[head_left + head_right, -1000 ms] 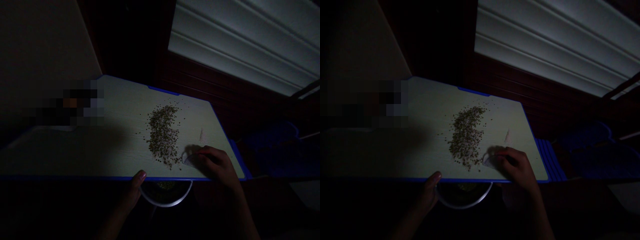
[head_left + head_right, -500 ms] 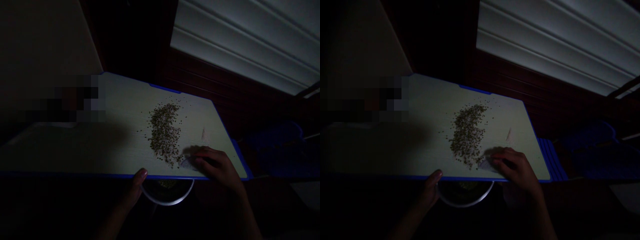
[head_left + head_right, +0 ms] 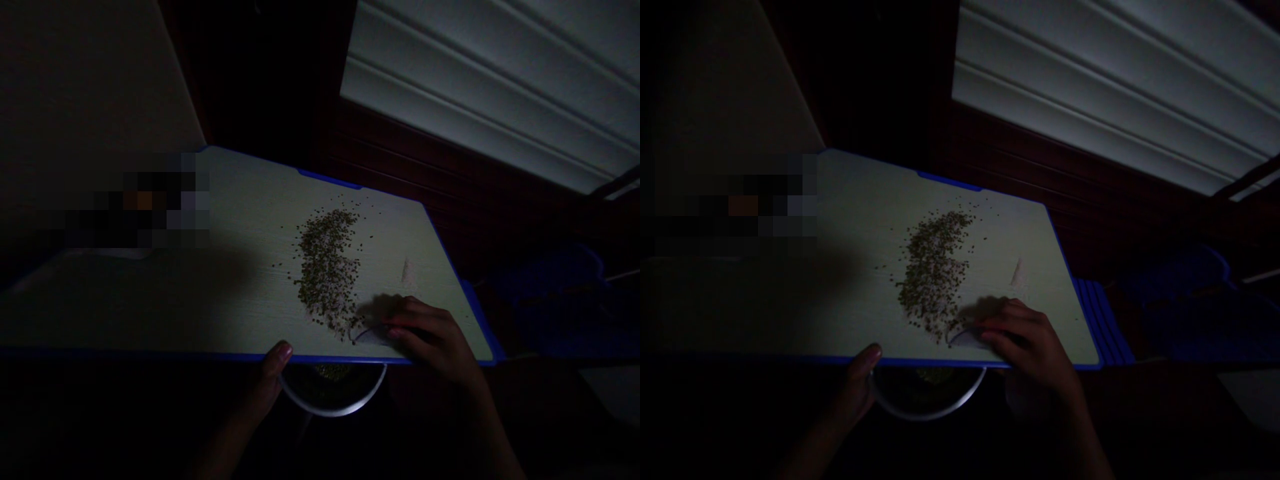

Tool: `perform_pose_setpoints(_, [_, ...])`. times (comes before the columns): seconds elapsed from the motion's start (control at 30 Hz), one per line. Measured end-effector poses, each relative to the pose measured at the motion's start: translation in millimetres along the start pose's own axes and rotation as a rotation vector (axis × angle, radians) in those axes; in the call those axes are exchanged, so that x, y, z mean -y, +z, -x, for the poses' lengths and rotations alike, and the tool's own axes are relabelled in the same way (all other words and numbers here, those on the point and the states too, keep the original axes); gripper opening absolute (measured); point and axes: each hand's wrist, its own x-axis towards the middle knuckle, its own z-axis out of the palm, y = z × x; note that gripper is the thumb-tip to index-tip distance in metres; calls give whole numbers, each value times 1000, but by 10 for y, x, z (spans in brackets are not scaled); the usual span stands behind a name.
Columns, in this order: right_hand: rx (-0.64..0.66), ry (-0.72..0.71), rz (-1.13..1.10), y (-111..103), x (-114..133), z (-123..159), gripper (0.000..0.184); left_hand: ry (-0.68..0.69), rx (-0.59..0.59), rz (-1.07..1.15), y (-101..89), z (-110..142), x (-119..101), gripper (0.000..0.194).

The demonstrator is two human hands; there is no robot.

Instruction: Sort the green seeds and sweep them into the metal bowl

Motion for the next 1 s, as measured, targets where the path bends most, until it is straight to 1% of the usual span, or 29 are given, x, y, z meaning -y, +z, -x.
perform_pose_setpoints(0.1, [7, -25, -31, -1, 24, 0, 16, -9, 5, 4, -6, -7, 6, 53])
perform_pose_setpoints(0.17, [17, -15, -33, 5, 23, 5, 15, -6, 6, 8, -12, -11, 21, 51])
perform_pose_setpoints(0.27, [-56, 39, 26, 15, 1, 15, 16, 3, -7, 7, -14, -16, 39, 49])
perform_pose_setpoints(0.33, [-84, 44, 38, 15, -16, 20, 17, -2, -17, -4, -14, -20, 40, 48])
perform_pose_setpoints(0.43, [-15, 2, 13, 11, -23, 15, 19, -11, -16, -14, -18, -25, 35, 48])
perform_pose_setpoints(0.57, [63, -40, -19, 15, -8, -3, 20, 12, -5, -8, -15, -17, 20, 50])
perform_pose_setpoints(0.77, [81, -71, -40, 17, 6, -22, 19, 16, -23, 8, 43, -8, 0, 55])
perform_pose_setpoints(0.9, [82, -136, -46, 8, 34, -42, 16, 27, -35, 14, 66, -2, -9, 56])
perform_pose_setpoints(1.0, [87, -132, -61, 4, 50, -42, 14, 27, -35, 8, 60, 7, -21, 54])
